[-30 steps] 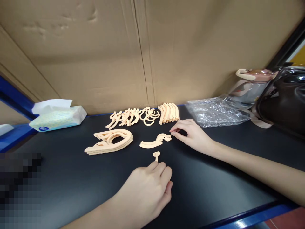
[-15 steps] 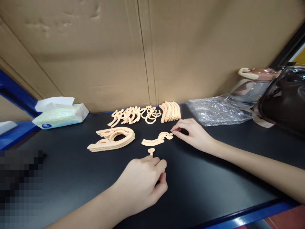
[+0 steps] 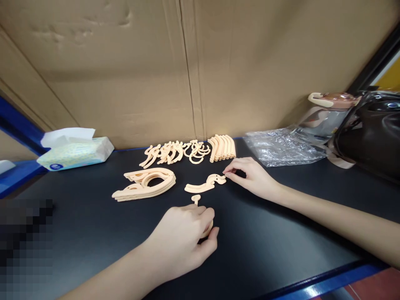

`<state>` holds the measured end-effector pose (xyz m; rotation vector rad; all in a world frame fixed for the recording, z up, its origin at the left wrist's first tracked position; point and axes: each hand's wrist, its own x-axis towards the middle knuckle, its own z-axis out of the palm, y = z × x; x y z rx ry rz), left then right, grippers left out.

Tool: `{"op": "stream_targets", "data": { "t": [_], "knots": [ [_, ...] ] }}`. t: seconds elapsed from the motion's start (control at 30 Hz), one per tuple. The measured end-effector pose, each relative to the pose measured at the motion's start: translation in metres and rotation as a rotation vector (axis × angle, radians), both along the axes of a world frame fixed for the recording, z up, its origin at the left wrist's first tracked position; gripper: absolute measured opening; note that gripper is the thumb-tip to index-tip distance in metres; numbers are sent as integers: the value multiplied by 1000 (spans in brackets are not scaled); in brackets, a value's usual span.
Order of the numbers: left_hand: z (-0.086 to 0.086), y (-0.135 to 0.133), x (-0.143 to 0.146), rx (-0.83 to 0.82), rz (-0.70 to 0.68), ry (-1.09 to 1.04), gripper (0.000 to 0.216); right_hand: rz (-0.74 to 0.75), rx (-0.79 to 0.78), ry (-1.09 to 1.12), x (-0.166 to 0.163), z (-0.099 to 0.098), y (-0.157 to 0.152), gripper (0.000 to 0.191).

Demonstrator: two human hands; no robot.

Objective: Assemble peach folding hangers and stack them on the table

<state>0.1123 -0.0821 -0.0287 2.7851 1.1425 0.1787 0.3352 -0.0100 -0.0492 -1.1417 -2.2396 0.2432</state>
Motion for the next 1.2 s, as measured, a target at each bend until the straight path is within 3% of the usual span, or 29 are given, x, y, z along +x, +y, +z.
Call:
{"op": "stream_targets", "data": {
  "t": [0.2,0.3,0.43,0.5,0.6,0.93,1.2],
  "knots": [
    [1,5,-5,99,-8,-119,29,-15,39,14,5,12,1,12],
    [5,7,-10,225,82,-180,32,-162,95,27,14,30,12,16],
    [11,14,-16,438,193,-152,32,-331,-25,-37,29,46,46,35],
    [12,19,-19,512,199,-110,30,-406,-120,-148,35,46,67,53],
    [12,28,-23,569,193,-71,26,-435,-198,-207,40,40,94,56],
    [8,37,-23,314,116,-134,22,-425,-276,-234,30,26,125,68],
    [6,37,-24,229,77,-191,21,-431,-308,-173,28,18,129,56]
  ]
}}
